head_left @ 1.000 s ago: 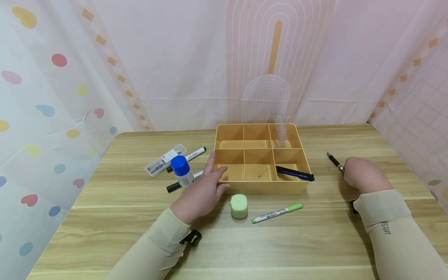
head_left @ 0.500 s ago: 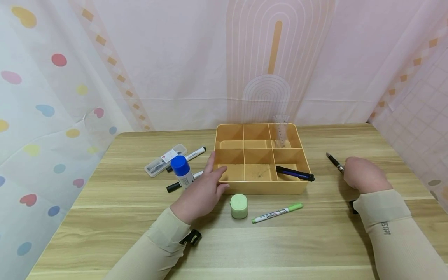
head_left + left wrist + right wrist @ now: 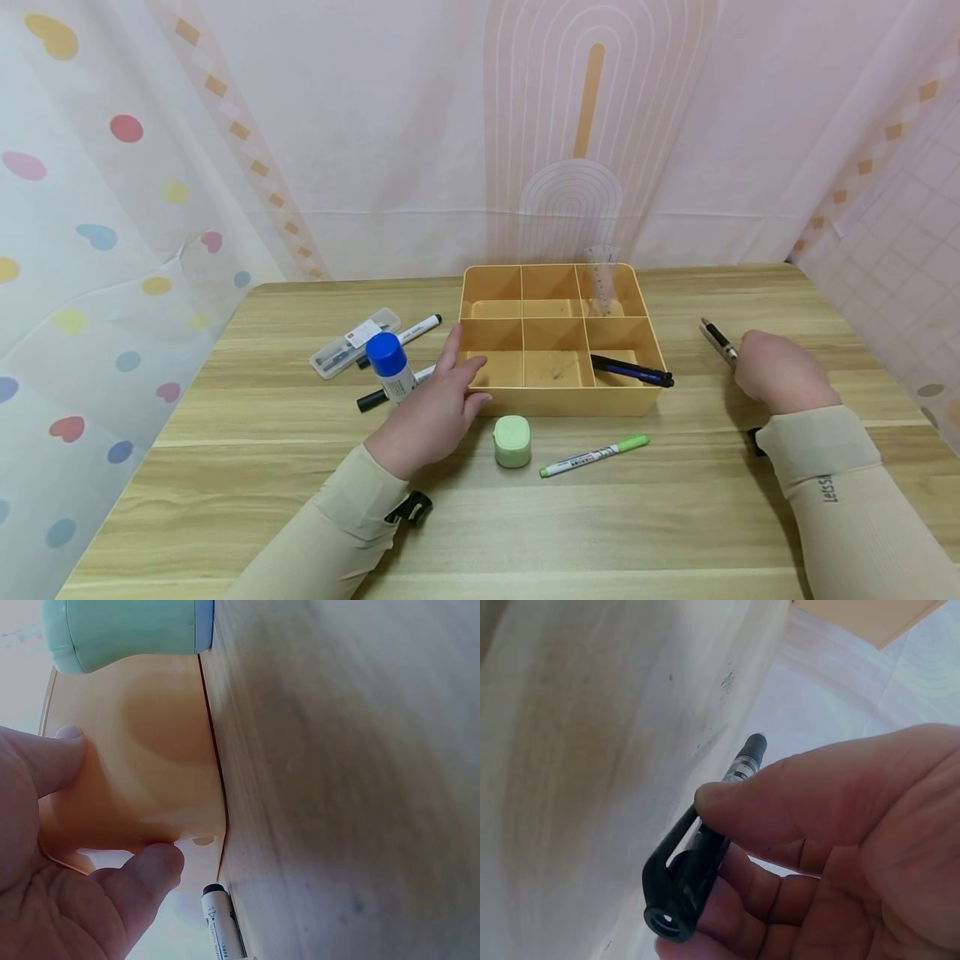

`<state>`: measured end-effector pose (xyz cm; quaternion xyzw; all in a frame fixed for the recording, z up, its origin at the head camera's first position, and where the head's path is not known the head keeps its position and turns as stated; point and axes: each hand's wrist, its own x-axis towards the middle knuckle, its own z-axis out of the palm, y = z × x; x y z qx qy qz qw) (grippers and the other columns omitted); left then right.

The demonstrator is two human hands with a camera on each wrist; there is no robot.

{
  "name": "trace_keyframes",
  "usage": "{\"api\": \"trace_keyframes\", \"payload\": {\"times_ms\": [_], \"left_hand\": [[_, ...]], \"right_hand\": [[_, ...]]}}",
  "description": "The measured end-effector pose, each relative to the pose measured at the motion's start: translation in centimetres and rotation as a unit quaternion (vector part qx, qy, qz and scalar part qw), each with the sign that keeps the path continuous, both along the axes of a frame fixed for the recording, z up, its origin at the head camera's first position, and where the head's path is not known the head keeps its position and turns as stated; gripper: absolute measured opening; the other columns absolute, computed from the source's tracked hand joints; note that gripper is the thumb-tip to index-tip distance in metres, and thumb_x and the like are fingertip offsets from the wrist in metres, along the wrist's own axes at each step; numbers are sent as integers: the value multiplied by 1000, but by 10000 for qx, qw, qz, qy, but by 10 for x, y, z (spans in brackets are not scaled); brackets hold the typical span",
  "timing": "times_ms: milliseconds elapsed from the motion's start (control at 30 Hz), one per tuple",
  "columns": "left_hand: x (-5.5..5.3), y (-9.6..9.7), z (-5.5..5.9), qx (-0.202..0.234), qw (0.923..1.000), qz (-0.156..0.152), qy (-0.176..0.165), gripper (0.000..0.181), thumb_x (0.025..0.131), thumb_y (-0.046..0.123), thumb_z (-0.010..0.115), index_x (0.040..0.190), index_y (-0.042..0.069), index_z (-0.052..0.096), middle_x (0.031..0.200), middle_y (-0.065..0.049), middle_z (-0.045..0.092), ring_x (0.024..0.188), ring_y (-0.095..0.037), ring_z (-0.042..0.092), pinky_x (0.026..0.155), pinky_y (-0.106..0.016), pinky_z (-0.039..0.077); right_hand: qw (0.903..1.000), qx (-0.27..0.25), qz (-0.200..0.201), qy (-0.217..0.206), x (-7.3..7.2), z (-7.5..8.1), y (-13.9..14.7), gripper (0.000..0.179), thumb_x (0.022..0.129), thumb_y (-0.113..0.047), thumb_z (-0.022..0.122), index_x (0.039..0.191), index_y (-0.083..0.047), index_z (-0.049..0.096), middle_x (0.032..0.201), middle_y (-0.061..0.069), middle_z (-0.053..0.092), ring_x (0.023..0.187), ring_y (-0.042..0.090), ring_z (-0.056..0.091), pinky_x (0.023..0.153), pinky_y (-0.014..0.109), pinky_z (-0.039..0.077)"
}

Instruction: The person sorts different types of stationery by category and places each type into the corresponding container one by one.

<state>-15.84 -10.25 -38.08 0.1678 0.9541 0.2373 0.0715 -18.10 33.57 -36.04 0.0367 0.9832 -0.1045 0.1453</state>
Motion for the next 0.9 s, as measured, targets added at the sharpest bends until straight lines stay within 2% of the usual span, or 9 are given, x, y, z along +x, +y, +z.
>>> {"api": "trace_keyframes", "payload": {"times_ms": [433, 900], "left_hand": [[0, 0, 1, -3, 10000, -10, 4, 56, 110, 36, 57, 159, 12, 46, 179, -7, -11, 132, -36, 65, 101, -44, 60], [0, 1, 1, -24, 10000, 11, -17, 56, 110, 36, 57, 160, 12, 46, 179, -6, -11, 132, -36, 65, 98, -43, 61]], "right_hand": [[9998, -41, -22, 183, 1, 4, -3, 9, 93, 4, 46, 94, 9, 53, 82, 21, 59, 71, 33, 52, 58, 42, 46], [9992, -132, -4, 383, 2, 8, -8, 15, 94, 2, 47, 103, 12, 53, 88, 25, 64, 73, 33, 56, 59, 44, 50]]}}
